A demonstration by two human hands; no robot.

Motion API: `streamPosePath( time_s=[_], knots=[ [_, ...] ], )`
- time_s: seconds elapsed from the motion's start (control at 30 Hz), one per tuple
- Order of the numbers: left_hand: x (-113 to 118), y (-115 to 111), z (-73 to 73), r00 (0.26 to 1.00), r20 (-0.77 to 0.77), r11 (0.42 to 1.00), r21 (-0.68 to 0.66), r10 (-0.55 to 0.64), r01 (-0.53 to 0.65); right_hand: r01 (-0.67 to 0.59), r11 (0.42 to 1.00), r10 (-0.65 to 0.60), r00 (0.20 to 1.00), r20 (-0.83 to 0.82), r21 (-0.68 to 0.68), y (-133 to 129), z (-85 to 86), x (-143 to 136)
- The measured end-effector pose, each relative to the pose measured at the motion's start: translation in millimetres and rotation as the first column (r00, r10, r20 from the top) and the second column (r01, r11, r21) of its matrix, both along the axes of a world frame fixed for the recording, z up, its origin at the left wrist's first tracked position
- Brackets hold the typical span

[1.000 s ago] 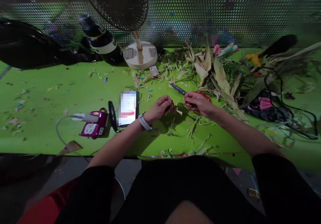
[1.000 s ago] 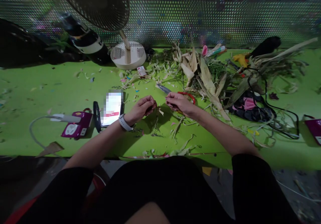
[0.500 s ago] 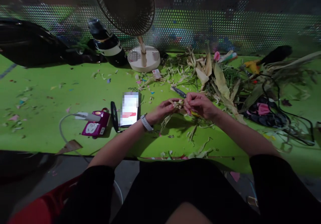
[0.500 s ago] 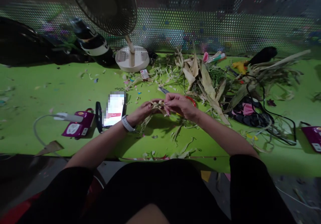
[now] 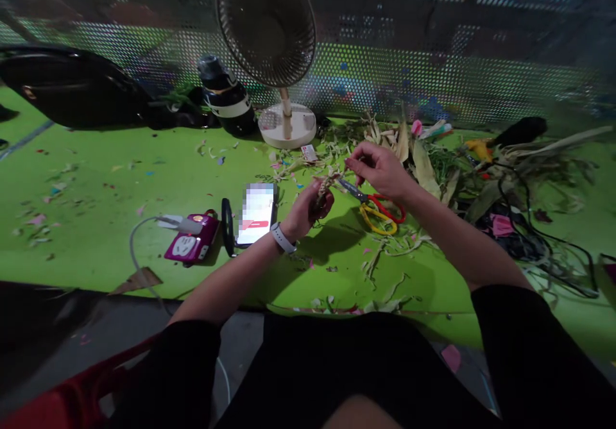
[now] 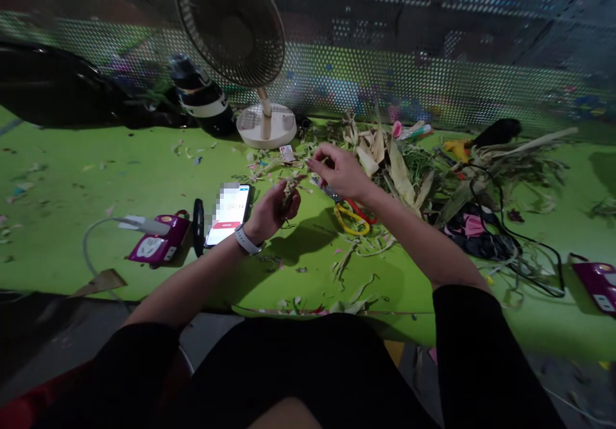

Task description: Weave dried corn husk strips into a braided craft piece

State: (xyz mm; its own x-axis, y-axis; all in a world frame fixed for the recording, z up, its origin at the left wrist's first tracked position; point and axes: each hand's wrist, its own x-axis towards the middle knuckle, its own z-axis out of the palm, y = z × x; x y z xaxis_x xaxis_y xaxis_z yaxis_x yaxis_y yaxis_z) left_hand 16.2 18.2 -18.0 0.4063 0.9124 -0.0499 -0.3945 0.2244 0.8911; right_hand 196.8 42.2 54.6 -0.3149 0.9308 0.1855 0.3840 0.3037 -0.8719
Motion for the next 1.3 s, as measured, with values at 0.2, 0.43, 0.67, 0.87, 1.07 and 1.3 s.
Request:
streamPosePath(
  time_s=[0.2,0.43,0.67,0.87,1.07,1.3],
  knots=[
    [-1.9,2.0,5.3,0.987,-0.073,0.989,0.053,0.142,-0.138,-0.005,0.983,-0.020,0.990,0.136,0.185,34.5,-1.6,-15.6],
    [-2.5,10.3,-13.4,0.929,-0.203,0.951,0.053,0.310,-0.306,0.173,0.927,-0.349,0.726,0.593,0.334,-12.7,-39.4,38.4],
    [-3.0,10.8,-19.1,0.938,-0.212,0.961,0.096,0.276,-0.261,0.125,0.991,0.012,0.320,0.947,-0.055,-56.7,-45.0,50.7],
    [-2.2,8.3,-18.3,0.953,-0.151,0.947,0.233,0.261,-0.223,0.092,0.991,0.058,0.365,0.929,-0.098,-46.9,-54.0,49.2],
    [-4.8,14.6,-21.5,0.935,-0.138,0.915,0.295,0.326,-0.276,0.124,0.991,0.010,0.346,0.938,-0.056,-47.0,-56.6,53.4],
    [-9.1,22.8,-30.3,0.875,-0.152,0.864,0.302,0.460,-0.402,0.190,0.971,0.048,0.445,0.894,-0.147,-47.9,-35.3,61.2]
  ],
)
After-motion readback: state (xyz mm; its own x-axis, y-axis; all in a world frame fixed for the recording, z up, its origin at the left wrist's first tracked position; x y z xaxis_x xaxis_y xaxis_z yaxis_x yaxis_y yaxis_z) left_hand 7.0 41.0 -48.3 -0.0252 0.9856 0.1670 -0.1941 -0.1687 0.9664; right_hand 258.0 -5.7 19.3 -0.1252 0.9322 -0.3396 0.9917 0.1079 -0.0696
